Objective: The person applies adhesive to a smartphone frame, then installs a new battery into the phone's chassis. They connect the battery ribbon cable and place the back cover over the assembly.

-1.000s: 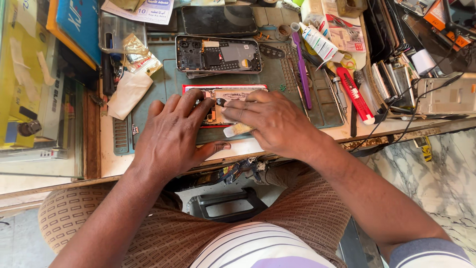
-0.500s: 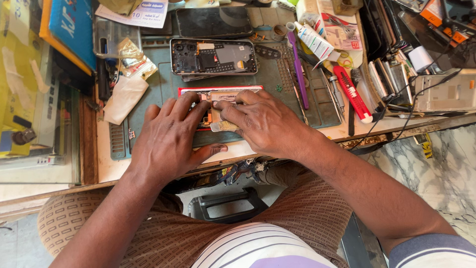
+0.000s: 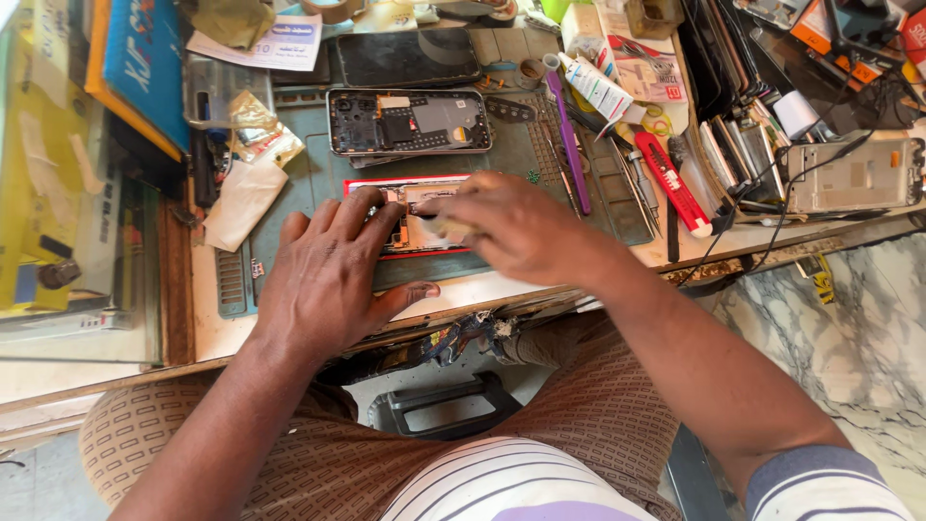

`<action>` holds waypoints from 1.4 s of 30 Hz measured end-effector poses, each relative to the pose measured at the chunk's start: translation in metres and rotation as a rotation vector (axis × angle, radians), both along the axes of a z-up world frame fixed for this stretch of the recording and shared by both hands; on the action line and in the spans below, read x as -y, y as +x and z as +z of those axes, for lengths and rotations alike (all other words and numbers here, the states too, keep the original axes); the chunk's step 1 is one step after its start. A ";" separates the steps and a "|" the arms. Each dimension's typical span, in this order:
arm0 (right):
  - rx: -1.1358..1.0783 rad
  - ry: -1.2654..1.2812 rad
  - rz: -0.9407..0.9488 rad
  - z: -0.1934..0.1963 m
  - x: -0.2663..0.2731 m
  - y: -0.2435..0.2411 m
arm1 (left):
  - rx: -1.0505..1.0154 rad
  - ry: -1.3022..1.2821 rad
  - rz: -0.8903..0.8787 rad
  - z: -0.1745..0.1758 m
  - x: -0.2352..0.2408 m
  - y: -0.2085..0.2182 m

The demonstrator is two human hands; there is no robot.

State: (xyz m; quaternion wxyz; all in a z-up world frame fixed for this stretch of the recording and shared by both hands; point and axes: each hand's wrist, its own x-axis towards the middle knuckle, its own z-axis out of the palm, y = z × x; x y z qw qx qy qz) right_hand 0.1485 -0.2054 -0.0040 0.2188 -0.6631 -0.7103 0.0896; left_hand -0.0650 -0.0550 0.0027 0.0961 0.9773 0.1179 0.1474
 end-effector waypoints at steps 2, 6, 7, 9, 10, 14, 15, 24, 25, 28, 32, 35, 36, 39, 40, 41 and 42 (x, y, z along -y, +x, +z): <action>-0.065 0.121 0.062 0.002 -0.001 0.020 | -0.007 -0.025 0.006 0.000 0.000 -0.001; -0.171 0.028 -0.441 0.003 -0.016 0.066 | 0.005 -0.049 0.008 -0.001 0.000 -0.001; -0.085 0.164 -0.494 0.004 -0.022 0.078 | 0.000 -0.050 0.011 -0.001 0.000 -0.002; 0.128 0.068 -0.662 0.004 -0.032 0.097 | 0.013 -0.072 0.009 0.000 -0.001 -0.003; 0.192 0.073 -0.635 0.003 -0.036 0.103 | 0.021 -0.084 0.001 0.001 0.000 -0.003; 0.525 0.186 -0.524 0.010 -0.056 0.102 | 0.036 -0.101 -0.001 0.002 0.000 -0.004; 0.625 0.239 -0.494 0.017 -0.061 0.093 | 0.029 -0.106 0.000 0.003 0.000 -0.005; 0.075 0.440 0.465 0.114 -0.128 -0.083 | 0.130 -0.080 -0.007 -0.012 -0.003 -0.007; 0.100 0.450 0.543 0.119 -0.137 -0.104 | 0.184 -0.061 -0.014 -0.014 -0.002 -0.008; 0.075 0.432 0.538 0.122 -0.173 -0.160 | 0.053 -0.170 -0.013 -0.017 -0.003 -0.007; 0.179 0.503 0.615 0.125 -0.214 -0.191 | 0.184 -0.121 -0.092 -0.016 -0.008 -0.004; 0.173 0.147 0.516 0.130 -0.227 -0.188 | 0.130 -0.130 -0.064 -0.015 -0.008 -0.001; 0.154 0.086 0.493 0.131 -0.230 -0.190 | 0.079 -0.176 -0.043 -0.015 -0.008 -0.002; 0.071 0.068 0.509 0.137 -0.228 -0.190 | -0.015 -0.149 -0.007 -0.010 -0.006 -0.003; 0.032 0.164 0.576 0.141 -0.222 -0.184 | -0.033 -0.114 0.003 -0.008 -0.005 -0.003; -0.011 0.107 0.530 0.143 -0.215 -0.179 | 0.008 -0.118 -0.008 -0.007 -0.005 -0.004; -0.053 0.052 0.482 0.146 -0.208 -0.173 | 0.052 -0.124 -0.019 -0.006 -0.005 -0.005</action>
